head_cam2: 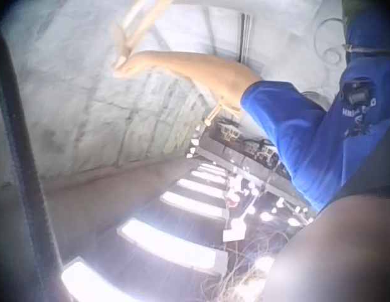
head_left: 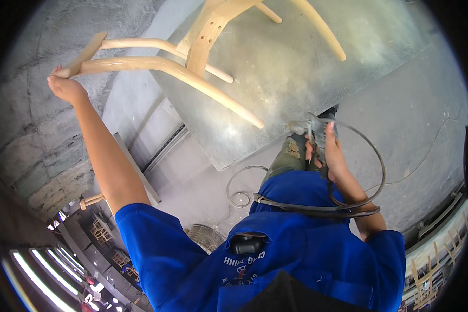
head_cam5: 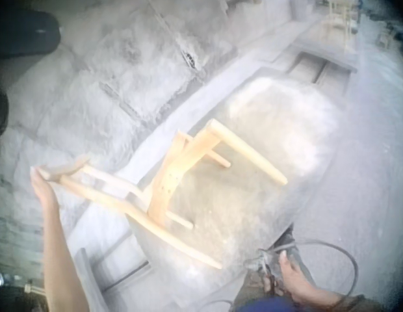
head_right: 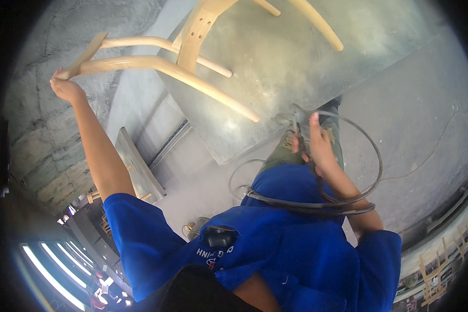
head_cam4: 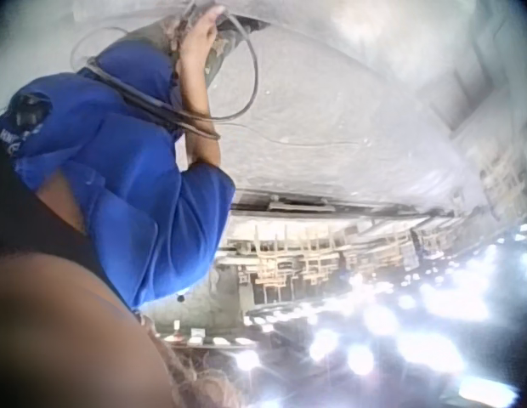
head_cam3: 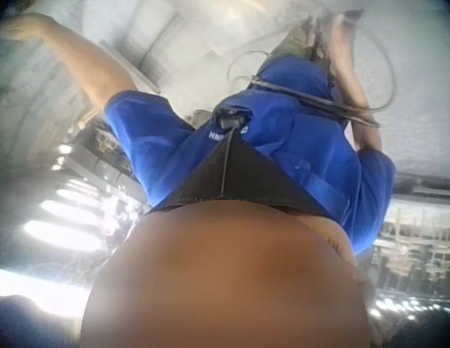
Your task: The person uses a spray gun to apply finish to wooden chair frames on a metal table. They rotate and reposition each chair to coat all sides, then move to the next chair and repeat the process.
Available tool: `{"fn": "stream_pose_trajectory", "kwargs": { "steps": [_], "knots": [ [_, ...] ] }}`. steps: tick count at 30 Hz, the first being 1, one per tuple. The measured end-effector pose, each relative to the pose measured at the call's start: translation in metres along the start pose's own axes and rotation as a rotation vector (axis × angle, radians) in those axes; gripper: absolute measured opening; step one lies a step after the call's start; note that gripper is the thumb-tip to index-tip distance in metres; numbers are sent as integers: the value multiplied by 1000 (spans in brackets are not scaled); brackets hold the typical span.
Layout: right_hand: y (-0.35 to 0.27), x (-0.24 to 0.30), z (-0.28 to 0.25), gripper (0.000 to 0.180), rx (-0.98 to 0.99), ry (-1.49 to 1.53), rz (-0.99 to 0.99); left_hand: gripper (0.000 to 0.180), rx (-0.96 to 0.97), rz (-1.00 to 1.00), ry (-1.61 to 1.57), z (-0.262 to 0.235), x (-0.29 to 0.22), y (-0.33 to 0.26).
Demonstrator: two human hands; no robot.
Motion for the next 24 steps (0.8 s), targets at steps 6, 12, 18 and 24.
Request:
{"fn": "stream_pose_trajectory", "kwargs": {
  "steps": [6,12,18,24],
  "knots": [
    [23,-37,-35,72,-227,-81,174,49,-71,-46,-66,14,15,-8],
    [87,10,32,68,-38,-92,-198,49,-101,19,-41,16,26,-5],
    [191,57,128,72,98,142,-333,51,-86,36,0,16,16,-9],
    [234,18,121,71,-97,113,-256,49,-111,27,-25,15,16,-10]
  ]
}}
Point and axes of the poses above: each hand's wrist, its own y-axis towards the middle knuckle, its own z-axis out of the palm, x = y × z, the point moved 5 cm from there along y, towards the middle knuckle, and after that the axes turned 7 degrees about z, right-handed, at the moved point
